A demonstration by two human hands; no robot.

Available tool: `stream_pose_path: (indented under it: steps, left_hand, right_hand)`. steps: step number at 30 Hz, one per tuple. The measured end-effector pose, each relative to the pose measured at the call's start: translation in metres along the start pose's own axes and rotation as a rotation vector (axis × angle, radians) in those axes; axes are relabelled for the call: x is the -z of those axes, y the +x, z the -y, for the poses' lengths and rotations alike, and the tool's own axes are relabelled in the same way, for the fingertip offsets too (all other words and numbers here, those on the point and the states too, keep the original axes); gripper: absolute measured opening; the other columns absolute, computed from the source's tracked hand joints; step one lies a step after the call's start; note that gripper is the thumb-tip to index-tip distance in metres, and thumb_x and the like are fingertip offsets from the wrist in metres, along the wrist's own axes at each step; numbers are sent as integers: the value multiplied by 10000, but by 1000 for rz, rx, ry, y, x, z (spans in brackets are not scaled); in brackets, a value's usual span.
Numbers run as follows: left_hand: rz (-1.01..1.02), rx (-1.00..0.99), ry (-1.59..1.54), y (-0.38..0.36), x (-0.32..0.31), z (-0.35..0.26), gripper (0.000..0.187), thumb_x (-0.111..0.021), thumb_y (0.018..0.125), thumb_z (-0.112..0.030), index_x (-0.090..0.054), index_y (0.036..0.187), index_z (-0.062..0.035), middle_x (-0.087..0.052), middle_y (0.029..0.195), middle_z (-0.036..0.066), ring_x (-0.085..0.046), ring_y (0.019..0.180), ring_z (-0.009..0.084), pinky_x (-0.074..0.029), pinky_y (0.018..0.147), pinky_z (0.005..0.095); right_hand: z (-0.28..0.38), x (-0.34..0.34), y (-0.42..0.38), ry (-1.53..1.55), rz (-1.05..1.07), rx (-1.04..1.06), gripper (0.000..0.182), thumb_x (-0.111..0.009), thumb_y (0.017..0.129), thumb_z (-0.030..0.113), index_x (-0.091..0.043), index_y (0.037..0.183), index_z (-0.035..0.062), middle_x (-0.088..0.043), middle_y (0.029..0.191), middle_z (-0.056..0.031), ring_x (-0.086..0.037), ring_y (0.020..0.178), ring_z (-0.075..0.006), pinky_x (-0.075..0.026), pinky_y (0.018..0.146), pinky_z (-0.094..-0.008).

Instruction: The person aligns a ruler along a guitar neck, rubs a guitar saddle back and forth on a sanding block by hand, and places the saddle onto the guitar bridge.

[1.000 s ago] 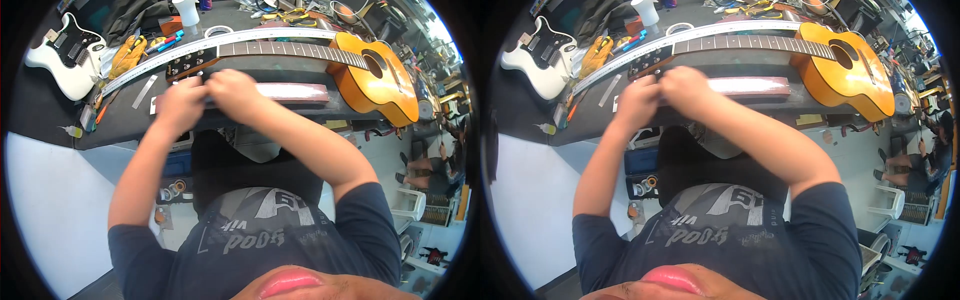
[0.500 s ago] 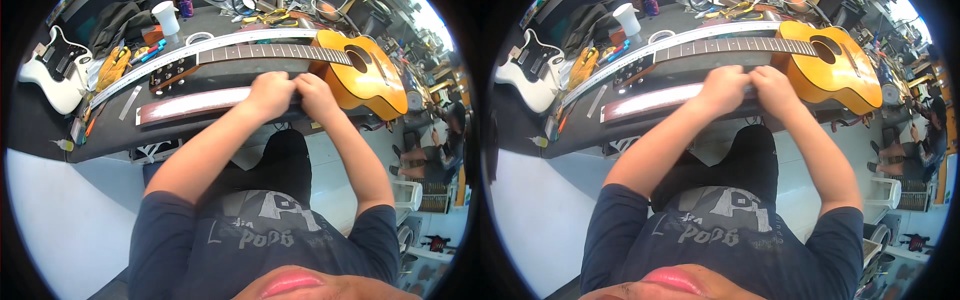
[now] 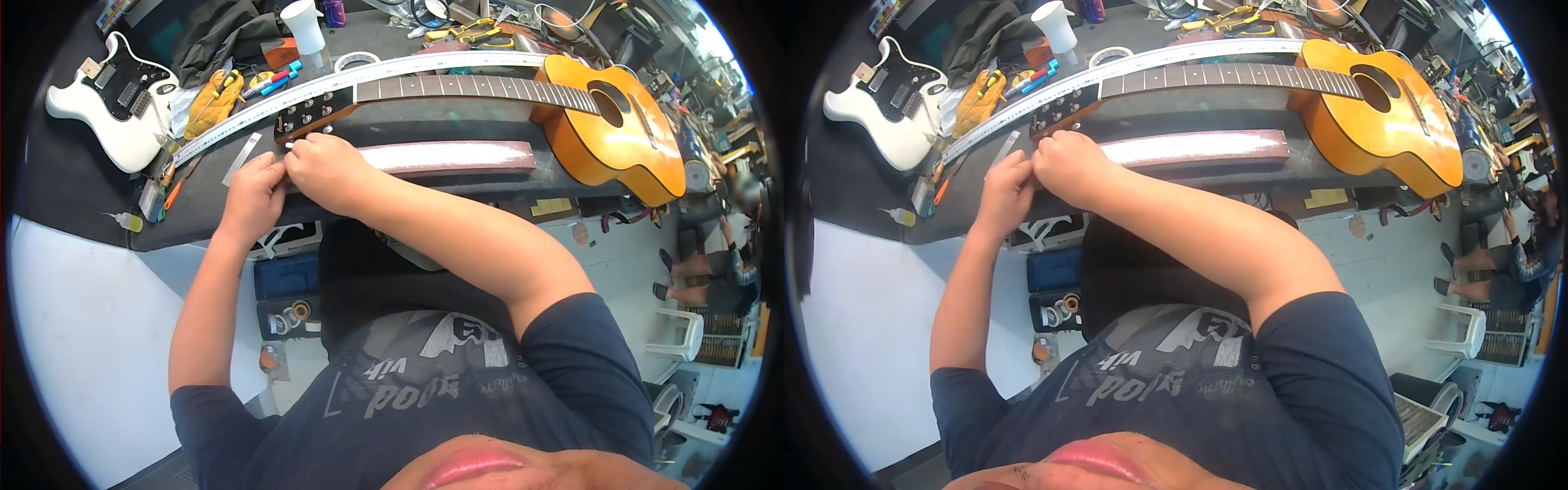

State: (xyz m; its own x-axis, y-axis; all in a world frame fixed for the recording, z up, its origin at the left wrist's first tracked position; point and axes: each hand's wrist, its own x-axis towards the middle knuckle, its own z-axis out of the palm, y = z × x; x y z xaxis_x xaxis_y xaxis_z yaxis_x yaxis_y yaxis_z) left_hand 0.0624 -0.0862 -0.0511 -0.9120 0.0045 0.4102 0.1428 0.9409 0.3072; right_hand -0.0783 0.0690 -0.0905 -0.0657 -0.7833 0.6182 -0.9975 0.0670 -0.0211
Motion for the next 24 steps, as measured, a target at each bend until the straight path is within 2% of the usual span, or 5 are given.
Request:
stream_pose_path:
  steps: [8,12,16,19,24]
  left_hand:
    - [-119,-358,-183,139,-162,-144,129,-662,826,-7,-715,931,-58,-663,890,168,-695,880,423,-572,789,555]
    - [-77,-369,-223,169,-196,-199,138,-662,838,-8,-729,949,-55,-691,935,182,-711,948,433,-587,846,542]
    - [-76,-289,-173,121,-146,-132,193,-643,822,16,-738,976,-51,-670,909,173,-703,903,420,-580,809,542]
    - [-67,-257,-74,60,-70,-57,48,-671,852,4,-674,898,-12,-615,864,176,-669,836,419,-550,742,531]
    - [-33,-13,9,0,0,-5,125,-651,834,94,-656,927,10,-596,890,181,-641,885,431,-534,784,524]
  right_hand:
    - [-112,154,-168,-177,63,-271,165,-720,791,-2,-684,943,50,-720,986,-118,-717,998,-358,-600,887,-472]
    - [-134,193,-207,-189,82,-330,176,-696,788,-31,-669,949,37,-711,985,-128,-703,994,-374,-598,876,-473]
    - [-101,146,-152,-90,77,-237,216,-694,760,-48,-689,956,42,-718,995,-129,-709,981,-374,-600,857,-465]
    - [-54,65,-75,-12,9,-118,127,-733,802,75,-692,920,89,-719,968,-91,-714,939,-324,-603,854,-448]
    - [3,-4,9,-6,-29,47,60,-719,847,121,-684,867,77,-703,926,-91,-710,937,-266,-586,900,-394]
